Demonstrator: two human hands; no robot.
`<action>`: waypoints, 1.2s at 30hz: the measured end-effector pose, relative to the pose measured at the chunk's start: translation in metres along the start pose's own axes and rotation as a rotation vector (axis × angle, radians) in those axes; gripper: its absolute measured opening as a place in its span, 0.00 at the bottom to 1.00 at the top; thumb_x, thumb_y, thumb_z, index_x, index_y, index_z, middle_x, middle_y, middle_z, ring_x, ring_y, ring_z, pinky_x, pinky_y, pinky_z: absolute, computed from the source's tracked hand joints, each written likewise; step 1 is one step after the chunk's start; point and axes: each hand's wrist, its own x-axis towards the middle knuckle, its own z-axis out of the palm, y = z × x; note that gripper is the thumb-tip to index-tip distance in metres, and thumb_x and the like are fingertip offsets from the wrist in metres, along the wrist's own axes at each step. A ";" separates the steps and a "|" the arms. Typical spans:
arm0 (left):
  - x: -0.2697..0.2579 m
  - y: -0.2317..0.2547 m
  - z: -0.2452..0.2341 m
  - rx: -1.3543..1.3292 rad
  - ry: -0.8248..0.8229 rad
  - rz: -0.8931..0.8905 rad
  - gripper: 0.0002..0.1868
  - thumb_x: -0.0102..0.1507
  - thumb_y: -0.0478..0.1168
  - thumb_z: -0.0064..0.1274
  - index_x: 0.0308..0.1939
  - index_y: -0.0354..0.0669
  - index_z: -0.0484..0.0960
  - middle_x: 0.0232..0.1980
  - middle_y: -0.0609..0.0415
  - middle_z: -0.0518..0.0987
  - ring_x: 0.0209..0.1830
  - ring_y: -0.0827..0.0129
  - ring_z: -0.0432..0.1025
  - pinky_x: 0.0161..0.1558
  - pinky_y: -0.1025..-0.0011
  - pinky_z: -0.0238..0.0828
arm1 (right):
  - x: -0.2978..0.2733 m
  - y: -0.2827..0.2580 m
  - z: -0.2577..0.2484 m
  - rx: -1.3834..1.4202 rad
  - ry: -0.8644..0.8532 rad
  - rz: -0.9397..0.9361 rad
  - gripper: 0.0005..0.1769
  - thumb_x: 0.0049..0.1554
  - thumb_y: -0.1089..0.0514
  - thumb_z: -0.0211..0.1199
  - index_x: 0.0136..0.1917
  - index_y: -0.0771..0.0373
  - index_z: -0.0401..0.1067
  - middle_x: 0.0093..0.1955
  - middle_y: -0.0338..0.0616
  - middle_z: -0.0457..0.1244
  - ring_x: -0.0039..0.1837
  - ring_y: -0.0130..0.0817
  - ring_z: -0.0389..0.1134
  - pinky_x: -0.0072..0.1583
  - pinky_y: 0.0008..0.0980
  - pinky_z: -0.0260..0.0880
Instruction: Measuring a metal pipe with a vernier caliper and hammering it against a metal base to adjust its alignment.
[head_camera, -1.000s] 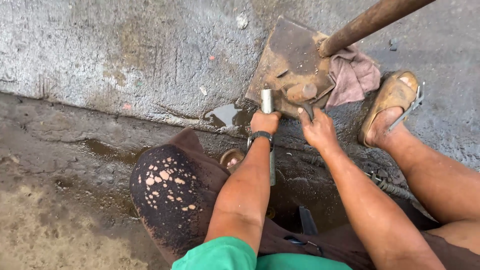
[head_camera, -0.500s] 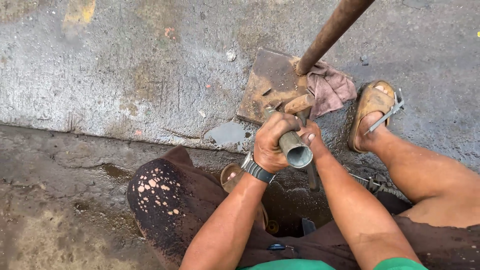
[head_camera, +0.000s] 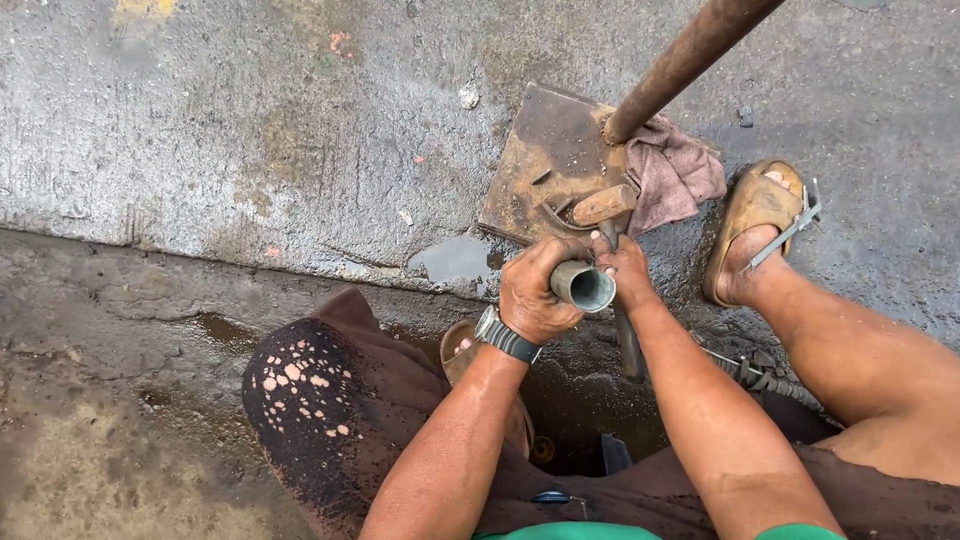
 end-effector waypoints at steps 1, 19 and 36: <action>-0.001 0.001 -0.001 0.002 0.000 -0.007 0.19 0.58 0.61 0.65 0.41 0.58 0.81 0.36 0.58 0.81 0.37 0.56 0.80 0.41 0.57 0.78 | -0.002 0.000 0.002 -0.002 -0.006 0.004 0.31 0.62 0.31 0.62 0.50 0.63 0.79 0.46 0.59 0.71 0.61 0.63 0.71 0.60 0.59 0.70; -0.061 -0.101 0.033 0.402 -0.344 -0.906 0.26 0.64 0.61 0.56 0.55 0.51 0.69 0.50 0.41 0.82 0.52 0.38 0.80 0.55 0.42 0.74 | -0.017 -0.018 -0.010 -0.089 -0.033 0.071 0.25 0.65 0.35 0.55 0.47 0.59 0.73 0.33 0.53 0.67 0.33 0.50 0.73 0.39 0.48 0.76; -0.060 -0.172 0.076 0.589 -0.351 -1.306 0.25 0.60 0.53 0.55 0.55 0.46 0.69 0.46 0.45 0.86 0.52 0.42 0.81 0.55 0.44 0.77 | -0.104 -0.148 -0.043 -0.168 0.013 -0.263 0.23 0.68 0.36 0.57 0.53 0.58 0.72 0.38 0.65 0.68 0.47 0.72 0.70 0.46 0.66 0.66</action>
